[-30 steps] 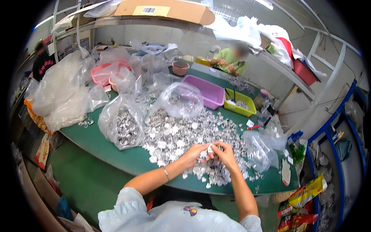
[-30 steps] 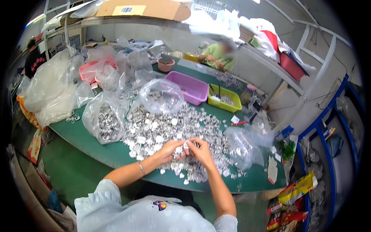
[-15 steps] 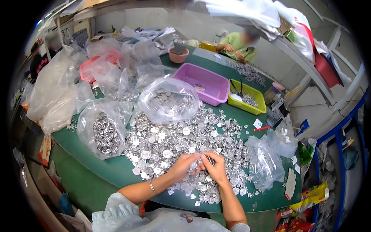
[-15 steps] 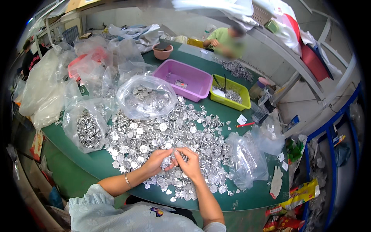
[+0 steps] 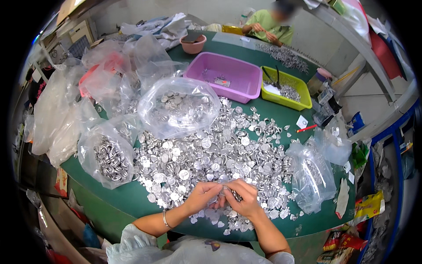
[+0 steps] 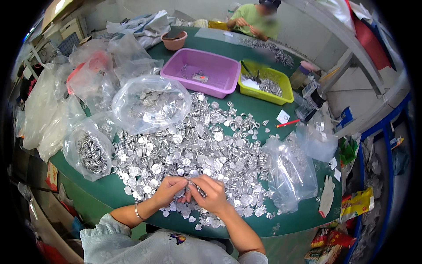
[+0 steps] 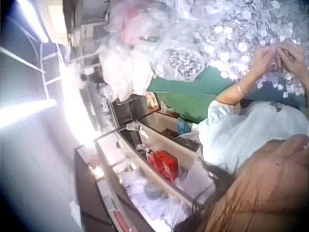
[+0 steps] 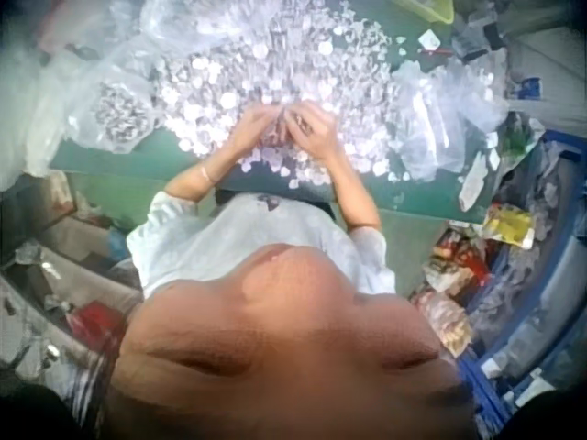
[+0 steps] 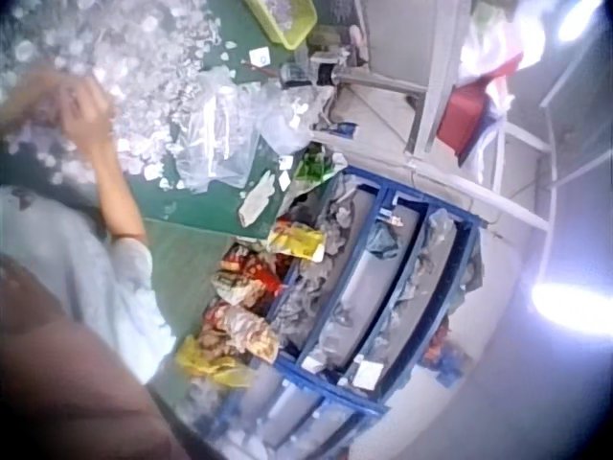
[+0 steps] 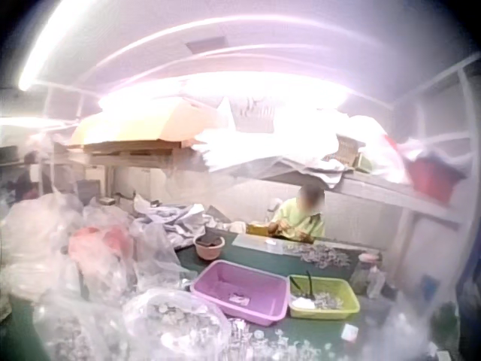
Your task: The person sorts a large pile of small silver metal discs on a green table, picking them up by hand and placing them into clear plastic bags. They repeatedly scoop handfuls of discs, separate them, and transfer them into bags or bins, occasionally inspecting individual pieces.
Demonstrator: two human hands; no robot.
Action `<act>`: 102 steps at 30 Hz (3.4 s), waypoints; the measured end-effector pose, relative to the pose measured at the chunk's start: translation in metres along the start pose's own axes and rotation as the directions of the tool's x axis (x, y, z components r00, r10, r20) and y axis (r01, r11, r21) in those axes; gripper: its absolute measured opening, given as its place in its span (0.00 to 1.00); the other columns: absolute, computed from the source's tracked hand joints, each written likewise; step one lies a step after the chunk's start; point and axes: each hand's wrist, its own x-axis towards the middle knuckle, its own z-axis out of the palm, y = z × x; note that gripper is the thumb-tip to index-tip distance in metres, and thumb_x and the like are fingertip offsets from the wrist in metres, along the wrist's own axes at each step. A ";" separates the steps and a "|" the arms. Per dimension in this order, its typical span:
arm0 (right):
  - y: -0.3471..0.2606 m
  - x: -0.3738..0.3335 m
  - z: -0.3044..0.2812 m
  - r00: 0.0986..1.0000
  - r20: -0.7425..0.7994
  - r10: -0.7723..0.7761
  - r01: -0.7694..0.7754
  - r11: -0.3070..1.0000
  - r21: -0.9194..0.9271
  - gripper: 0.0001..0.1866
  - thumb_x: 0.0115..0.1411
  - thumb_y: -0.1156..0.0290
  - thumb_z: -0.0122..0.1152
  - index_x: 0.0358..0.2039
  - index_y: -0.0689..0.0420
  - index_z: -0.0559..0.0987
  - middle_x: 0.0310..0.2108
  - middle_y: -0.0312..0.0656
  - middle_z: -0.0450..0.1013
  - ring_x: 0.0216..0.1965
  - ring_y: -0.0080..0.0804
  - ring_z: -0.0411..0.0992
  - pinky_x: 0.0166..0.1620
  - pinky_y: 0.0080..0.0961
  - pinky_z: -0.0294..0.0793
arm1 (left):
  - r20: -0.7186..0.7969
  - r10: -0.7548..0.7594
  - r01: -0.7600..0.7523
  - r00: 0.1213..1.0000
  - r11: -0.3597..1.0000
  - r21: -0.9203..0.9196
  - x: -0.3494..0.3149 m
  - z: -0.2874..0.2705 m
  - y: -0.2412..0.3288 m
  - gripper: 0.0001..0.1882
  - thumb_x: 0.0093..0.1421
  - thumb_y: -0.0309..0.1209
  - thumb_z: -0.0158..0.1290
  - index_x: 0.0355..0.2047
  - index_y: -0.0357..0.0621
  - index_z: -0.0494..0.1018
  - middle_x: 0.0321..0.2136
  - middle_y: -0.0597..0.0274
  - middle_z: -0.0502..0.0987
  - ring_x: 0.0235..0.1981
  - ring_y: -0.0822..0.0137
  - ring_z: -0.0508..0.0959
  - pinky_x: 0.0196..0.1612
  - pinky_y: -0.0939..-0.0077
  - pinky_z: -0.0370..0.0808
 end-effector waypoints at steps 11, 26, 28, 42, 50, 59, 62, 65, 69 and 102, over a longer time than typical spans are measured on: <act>0.003 0.004 -0.006 0.998 0.018 -0.068 0.069 0.995 -0.069 0.10 0.42 0.76 0.64 0.28 0.60 0.77 0.21 0.38 0.69 0.17 0.29 0.69 0.19 0.21 0.67 | -0.031 -0.011 0.007 0.999 0.993 -0.114 0.001 0.005 -0.004 0.19 0.63 0.37 0.40 0.27 0.33 0.71 0.19 0.53 0.74 0.15 0.73 0.69 0.18 0.83 0.65; -0.007 0.002 0.001 0.990 0.004 0.141 -0.140 0.973 0.184 0.06 0.47 0.79 0.60 0.28 0.64 0.77 0.21 0.42 0.71 0.20 0.31 0.70 0.23 0.22 0.68 | -0.033 0.029 -0.032 0.999 0.996 -0.082 -0.001 0.000 -0.003 0.17 0.63 0.37 0.41 0.29 0.34 0.71 0.19 0.58 0.74 0.17 0.75 0.70 0.17 0.85 0.63; -0.010 0.001 0.001 0.970 -0.012 0.244 -0.233 0.937 0.262 0.03 0.50 0.79 0.58 0.28 0.64 0.76 0.20 0.42 0.71 0.22 0.28 0.70 0.26 0.20 0.67 | -0.029 0.023 -0.026 0.999 0.994 -0.106 -0.002 0.001 -0.002 0.14 0.63 0.34 0.42 0.32 0.35 0.71 0.21 0.60 0.74 0.18 0.76 0.70 0.18 0.86 0.64; -0.010 -0.007 0.010 0.768 0.037 0.640 -0.560 0.641 0.524 0.04 0.56 0.75 0.55 0.29 0.62 0.74 0.21 0.32 0.68 0.18 0.12 0.62 0.21 0.11 0.59 | -0.087 0.002 -0.014 0.996 0.990 -0.138 0.000 0.004 -0.001 0.09 0.60 0.31 0.47 0.34 0.36 0.71 0.23 0.60 0.74 0.18 0.77 0.68 0.17 0.87 0.60; -0.013 -0.006 0.015 0.747 -0.006 0.665 -0.553 0.626 0.550 0.04 0.57 0.75 0.55 0.29 0.62 0.74 0.19 0.31 0.67 0.16 0.12 0.62 0.19 0.11 0.59 | -0.075 0.000 -0.013 0.997 0.985 -0.171 -0.002 0.006 -0.003 0.09 0.60 0.32 0.47 0.33 0.38 0.69 0.23 0.58 0.74 0.19 0.75 0.68 0.18 0.86 0.60; -0.011 -0.009 0.021 0.752 -0.064 0.656 -0.537 0.667 0.516 0.04 0.56 0.74 0.56 0.29 0.61 0.74 0.18 0.30 0.67 0.16 0.11 0.62 0.19 0.11 0.59 | -0.063 0.075 -0.085 0.995 0.977 -0.194 0.000 0.006 -0.011 0.09 0.61 0.31 0.46 0.33 0.37 0.69 0.24 0.58 0.73 0.19 0.75 0.68 0.17 0.86 0.60; -0.012 -0.010 0.022 0.762 -0.084 0.642 -0.520 0.684 0.512 0.04 0.56 0.74 0.56 0.30 0.61 0.74 0.19 0.30 0.68 0.17 0.11 0.62 0.19 0.11 0.59 | -0.070 0.058 -0.072 0.996 0.973 -0.221 0.000 0.006 -0.011 0.09 0.61 0.31 0.46 0.33 0.37 0.69 0.24 0.58 0.73 0.19 0.75 0.68 0.17 0.86 0.60; -0.012 -0.010 0.022 0.766 -0.093 0.636 -0.511 0.691 0.512 0.04 0.56 0.74 0.56 0.30 0.61 0.74 0.20 0.30 0.68 0.17 0.11 0.62 0.20 0.10 0.60 | -0.077 0.044 -0.061 0.996 0.969 -0.241 0.000 0.006 -0.012 0.09 0.60 0.31 0.46 0.33 0.37 0.69 0.24 0.59 0.73 0.20 0.75 0.68 0.17 0.86 0.60; -0.014 -0.011 0.022 0.756 -0.076 0.650 -0.523 0.670 0.527 0.03 0.56 0.75 0.56 0.31 0.61 0.74 0.21 0.30 0.69 0.18 0.11 0.63 0.21 0.10 0.61 | -0.069 0.052 -0.068 0.996 0.966 -0.251 0.000 0.006 -0.012 0.09 0.61 0.31 0.46 0.34 0.37 0.69 0.23 0.59 0.73 0.20 0.76 0.68 0.17 0.86 0.60; -0.015 -0.010 0.023 0.766 -0.056 0.641 -0.528 0.676 0.514 0.04 0.57 0.74 0.55 0.31 0.61 0.74 0.23 0.30 0.69 0.20 0.11 0.62 0.22 0.10 0.61 | -0.053 0.021 -0.036 0.998 0.956 -0.292 0.000 0.004 -0.013 0.09 0.60 0.32 0.47 0.32 0.38 0.69 0.25 0.61 0.72 0.21 0.76 0.68 0.19 0.86 0.61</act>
